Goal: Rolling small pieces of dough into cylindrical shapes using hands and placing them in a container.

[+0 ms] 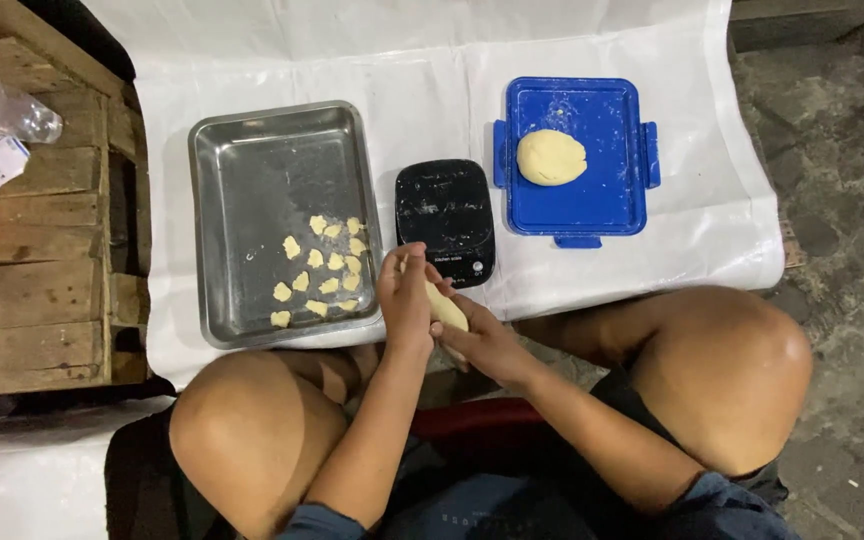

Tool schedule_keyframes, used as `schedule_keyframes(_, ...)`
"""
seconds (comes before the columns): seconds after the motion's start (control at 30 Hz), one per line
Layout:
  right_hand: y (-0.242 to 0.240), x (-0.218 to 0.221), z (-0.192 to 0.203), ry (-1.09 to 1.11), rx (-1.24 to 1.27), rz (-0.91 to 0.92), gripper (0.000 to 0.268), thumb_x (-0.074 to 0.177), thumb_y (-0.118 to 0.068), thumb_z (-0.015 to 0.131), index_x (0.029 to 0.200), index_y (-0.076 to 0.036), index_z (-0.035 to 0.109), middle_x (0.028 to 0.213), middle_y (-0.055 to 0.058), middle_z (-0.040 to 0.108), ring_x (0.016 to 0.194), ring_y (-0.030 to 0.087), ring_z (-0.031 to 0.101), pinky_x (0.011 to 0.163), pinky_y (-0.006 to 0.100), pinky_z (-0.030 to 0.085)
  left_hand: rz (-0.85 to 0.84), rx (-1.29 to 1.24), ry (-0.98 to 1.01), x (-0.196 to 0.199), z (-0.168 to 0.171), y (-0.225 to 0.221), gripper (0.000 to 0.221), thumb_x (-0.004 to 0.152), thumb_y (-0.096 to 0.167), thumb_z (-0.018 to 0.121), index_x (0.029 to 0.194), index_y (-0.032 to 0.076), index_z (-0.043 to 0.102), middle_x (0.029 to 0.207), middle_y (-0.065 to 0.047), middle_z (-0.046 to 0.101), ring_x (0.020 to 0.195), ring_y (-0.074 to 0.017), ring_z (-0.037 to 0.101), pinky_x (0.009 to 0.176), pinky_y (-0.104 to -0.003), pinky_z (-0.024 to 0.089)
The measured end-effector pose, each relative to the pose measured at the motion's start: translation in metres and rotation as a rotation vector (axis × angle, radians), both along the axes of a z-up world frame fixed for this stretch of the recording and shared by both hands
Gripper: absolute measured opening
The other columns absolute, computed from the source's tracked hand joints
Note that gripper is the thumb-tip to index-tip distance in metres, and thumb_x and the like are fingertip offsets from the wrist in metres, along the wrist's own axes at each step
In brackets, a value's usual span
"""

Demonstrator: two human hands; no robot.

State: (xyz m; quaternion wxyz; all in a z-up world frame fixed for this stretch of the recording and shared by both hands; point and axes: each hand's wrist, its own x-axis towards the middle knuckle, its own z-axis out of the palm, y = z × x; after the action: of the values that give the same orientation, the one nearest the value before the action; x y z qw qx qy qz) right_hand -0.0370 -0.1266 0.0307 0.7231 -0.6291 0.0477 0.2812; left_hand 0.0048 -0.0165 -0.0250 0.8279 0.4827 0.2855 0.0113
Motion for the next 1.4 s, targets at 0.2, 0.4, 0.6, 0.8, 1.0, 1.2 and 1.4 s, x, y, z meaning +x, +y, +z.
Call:
schedule_keyframes(0.2,-0.021,0.006,-0.013,0.278,-0.067,-0.148,0.066,0.1,-0.047,0.058,0.148,-0.003,0.048,0.085,0.011,0.061,0.069,0.021,0.063,0.063,0.036,0.059,-0.187,-0.496,0.062,-0.006,0.019,-0.003,0.045,0.099,0.033,0.062,0.136,0.012,0.047,0.136,-0.026,0.063,0.12,-0.0422,0.067,0.094,-0.045,0.057)
schedule_keyframes(0.4,-0.04,0.001,-0.045,0.241,-0.057,-0.048,0.067,0.1,-0.051,0.058,0.14,0.002,0.057,0.066,0.013,0.062,0.05,0.022,0.065,0.047,0.034,0.05,-0.296,-0.362,0.057,-0.011,-0.028,-0.014,0.054,0.103,0.045,0.057,0.132,0.0,0.056,0.11,-0.027,0.074,0.104,-0.0382,0.074,0.064,-0.034,0.061)
schedule_keyframes(0.6,-0.047,0.009,-0.024,0.172,-0.103,-0.129,0.057,0.099,-0.036,0.064,0.138,0.004,0.056,0.073,0.011,0.064,0.057,0.021,0.065,0.051,0.035,0.054,-0.262,-0.297,0.038,-0.007,-0.017,-0.015,0.062,0.1,0.039,0.063,0.148,0.006,0.042,0.137,-0.024,0.063,0.116,-0.0345,0.069,0.067,-0.04,0.066)
schedule_keyframes(0.8,-0.152,0.062,-0.045,-0.317,-0.697,-0.434,0.03,0.104,-0.021,0.063,0.117,0.005,0.062,0.071,0.019,0.061,0.063,0.029,0.065,0.058,0.041,0.051,-0.353,0.181,0.016,-0.012,0.031,0.01,0.075,0.104,0.052,0.05,0.16,0.007,0.029,0.153,-0.022,0.049,0.14,-0.036,0.05,0.117,-0.053,0.03)
schedule_keyframes(1.0,-0.216,0.132,-0.084,-0.508,-1.435,-0.379,0.034,0.111,-0.038,0.067,0.119,-0.005,0.065,0.087,0.012,0.067,0.08,0.032,0.072,0.066,0.044,0.058,-0.587,0.317,-0.094,-0.033,0.044,0.008,0.065,0.101,0.051,0.057,0.146,0.005,0.051,0.132,-0.021,0.066,0.126,-0.037,0.063,0.107,-0.053,0.046)
schedule_keyframes(1.2,-0.211,0.126,-0.099,-0.4,-1.656,0.254,0.056,0.105,-0.048,0.054,0.134,-0.001,0.064,0.123,0.026,0.066,0.113,0.047,0.067,0.085,0.059,0.058,-0.925,1.196,-0.283,-0.02,0.071,0.077,0.046,0.101,0.028,0.057,0.142,0.009,0.059,0.125,-0.022,0.068,0.119,-0.0413,0.065,0.098,-0.053,0.05)
schedule_keyframes(1.4,-0.176,0.075,0.017,-0.51,-1.516,0.546,0.057,0.099,-0.034,0.057,0.147,-0.004,0.054,0.127,0.026,0.068,0.116,0.043,0.069,0.093,0.054,0.057,-0.925,1.711,0.279,0.042,0.02,0.2,0.028,0.098,0.023,0.061,0.12,0.015,0.076,0.107,-0.016,0.076,0.107,-0.036,0.073,0.086,-0.05,0.058)
